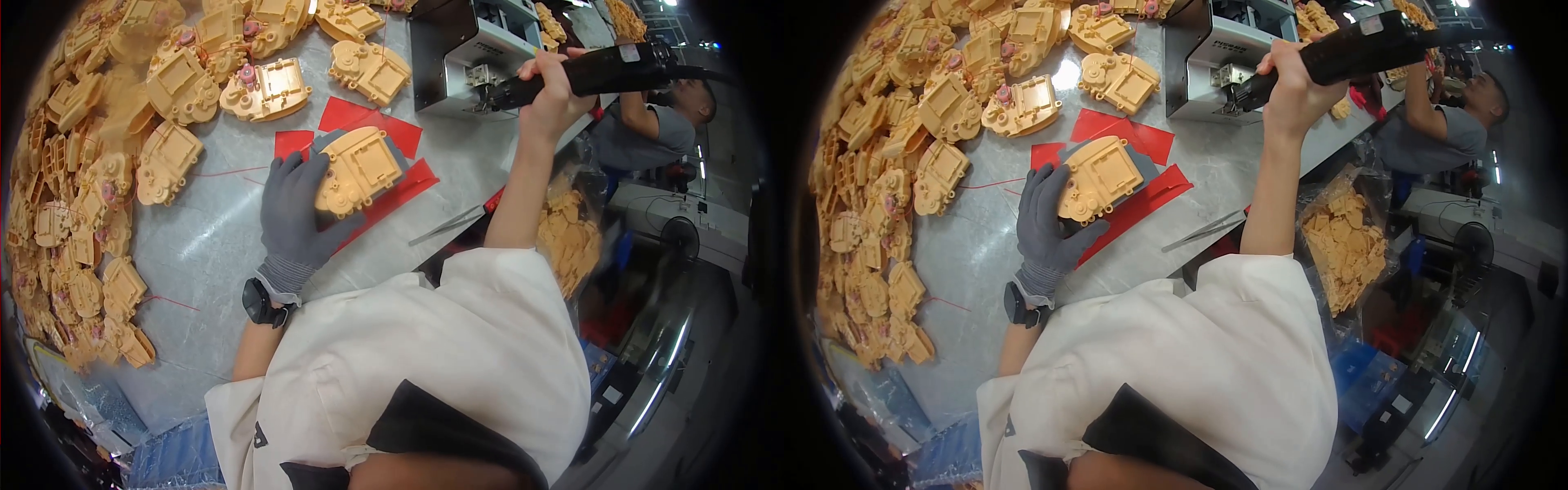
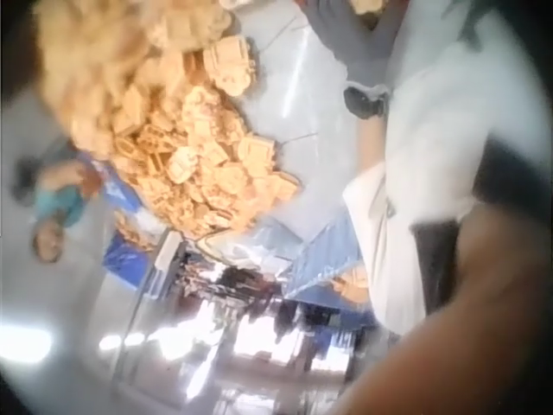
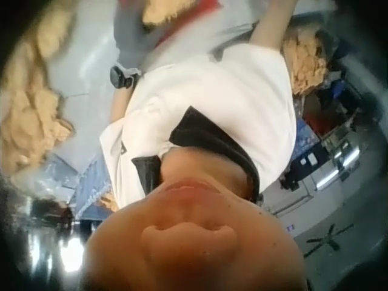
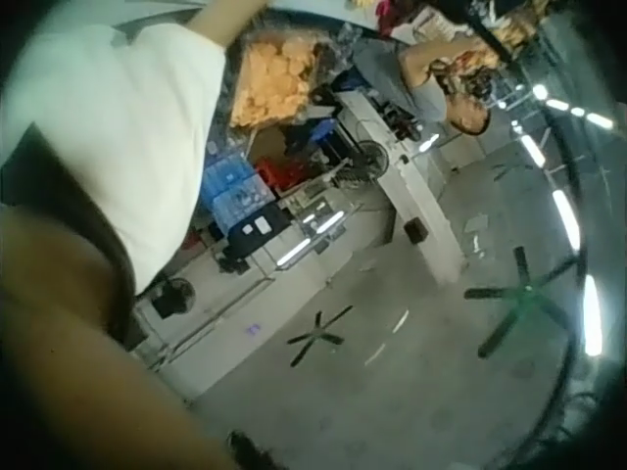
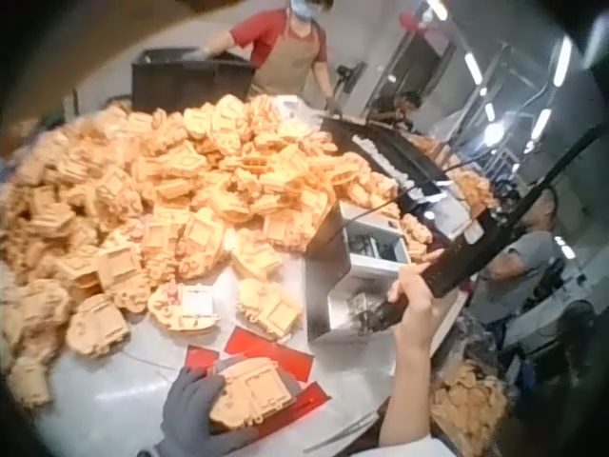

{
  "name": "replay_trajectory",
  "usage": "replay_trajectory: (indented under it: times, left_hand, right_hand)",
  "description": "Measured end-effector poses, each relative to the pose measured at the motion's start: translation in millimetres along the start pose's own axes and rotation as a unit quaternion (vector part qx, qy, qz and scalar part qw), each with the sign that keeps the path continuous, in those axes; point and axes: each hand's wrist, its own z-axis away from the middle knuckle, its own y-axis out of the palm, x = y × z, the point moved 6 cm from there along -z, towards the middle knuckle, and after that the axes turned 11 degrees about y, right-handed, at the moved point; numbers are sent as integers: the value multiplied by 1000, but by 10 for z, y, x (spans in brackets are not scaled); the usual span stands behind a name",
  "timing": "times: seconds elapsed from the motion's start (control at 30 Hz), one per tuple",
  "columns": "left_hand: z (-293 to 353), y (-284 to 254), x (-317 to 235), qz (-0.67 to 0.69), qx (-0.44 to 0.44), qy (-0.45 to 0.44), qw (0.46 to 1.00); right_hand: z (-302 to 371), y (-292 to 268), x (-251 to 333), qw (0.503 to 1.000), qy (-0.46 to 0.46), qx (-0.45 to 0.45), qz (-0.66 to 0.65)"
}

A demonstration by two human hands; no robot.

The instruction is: The person assembles small plastic toy tank components using an electric screwdriver.

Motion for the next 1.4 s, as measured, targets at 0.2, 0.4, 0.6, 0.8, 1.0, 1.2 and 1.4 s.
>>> replay_trajectory:
  times: [0.2, 0.4, 0.6, 0.8, 1.0, 1.2, 1.4]
  left_hand:
    - [48, -10, 25, -1, 17, -16, 1000]
    - [45, -66, 47, 30, -34, -13, 999]
    - [135, -171, -56, -12, -91, 46, 995]
    - [202, -199, -88, -15, -126, 65, 990]
    - [196, -223, -100, -14, -121, 63, 991]
    - [200, -229, -125, -24, -117, 62, 991]
    - [241, -207, -119, 1, -121, 57, 991]
  right_hand:
    - [732, 108, 168, 994, 68, 7, -82]
    - [1076, 554, 379, 961, 105, 155, -204]
    - [1295, 878, 278, 906, 184, 234, -302]
    - [1380, 1008, 253, 901, 186, 280, -274]
    - [1396, 1016, 252, 903, 182, 278, -271]
    - [1353, 968, 242, 904, 194, 241, -296]
    - [1354, 933, 273, 905, 185, 229, -306]
